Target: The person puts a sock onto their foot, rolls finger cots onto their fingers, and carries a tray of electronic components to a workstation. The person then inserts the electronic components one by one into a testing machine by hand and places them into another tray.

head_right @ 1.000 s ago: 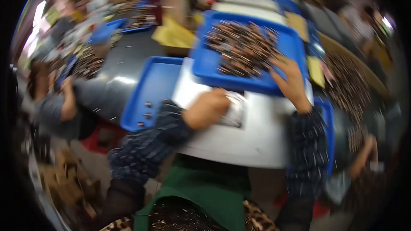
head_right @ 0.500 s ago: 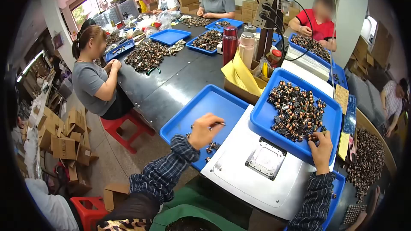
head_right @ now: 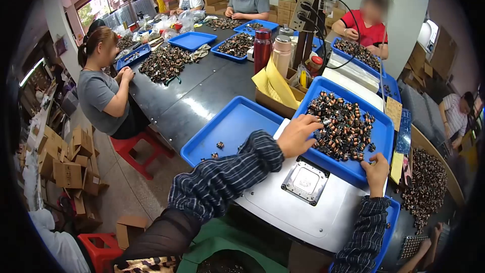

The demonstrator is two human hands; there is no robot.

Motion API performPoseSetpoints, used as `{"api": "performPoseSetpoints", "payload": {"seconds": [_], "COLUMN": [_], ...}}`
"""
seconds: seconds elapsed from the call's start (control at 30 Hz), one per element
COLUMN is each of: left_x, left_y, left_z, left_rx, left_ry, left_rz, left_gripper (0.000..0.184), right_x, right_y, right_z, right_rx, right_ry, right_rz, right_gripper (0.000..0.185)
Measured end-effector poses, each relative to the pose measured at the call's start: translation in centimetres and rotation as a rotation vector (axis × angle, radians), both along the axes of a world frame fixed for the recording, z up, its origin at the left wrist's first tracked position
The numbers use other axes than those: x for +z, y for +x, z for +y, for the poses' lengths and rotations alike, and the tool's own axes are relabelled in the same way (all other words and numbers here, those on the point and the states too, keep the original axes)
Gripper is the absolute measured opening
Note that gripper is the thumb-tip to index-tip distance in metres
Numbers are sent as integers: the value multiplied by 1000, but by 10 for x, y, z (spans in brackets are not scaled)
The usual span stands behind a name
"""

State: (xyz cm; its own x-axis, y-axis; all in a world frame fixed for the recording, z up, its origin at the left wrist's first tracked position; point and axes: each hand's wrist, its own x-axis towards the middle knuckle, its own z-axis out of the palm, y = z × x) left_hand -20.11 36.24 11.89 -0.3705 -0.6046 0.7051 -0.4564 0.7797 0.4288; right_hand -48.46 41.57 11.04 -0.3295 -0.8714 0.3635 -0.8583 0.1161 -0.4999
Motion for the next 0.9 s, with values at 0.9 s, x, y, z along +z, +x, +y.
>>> {"api": "performPoseSetpoints", "payload": {"seconds": [0.9], "left_x": [-7], "left_y": [15], "left_z": [36], "left_rx": [-109], "left_ry": [480], "left_rz": [438], "left_gripper": [25], "right_x": [26], "right_y": [96], "right_z": [39], "right_rx": [704], "right_ry": [92], "right_rz": [-555], "right_gripper": [20]}}
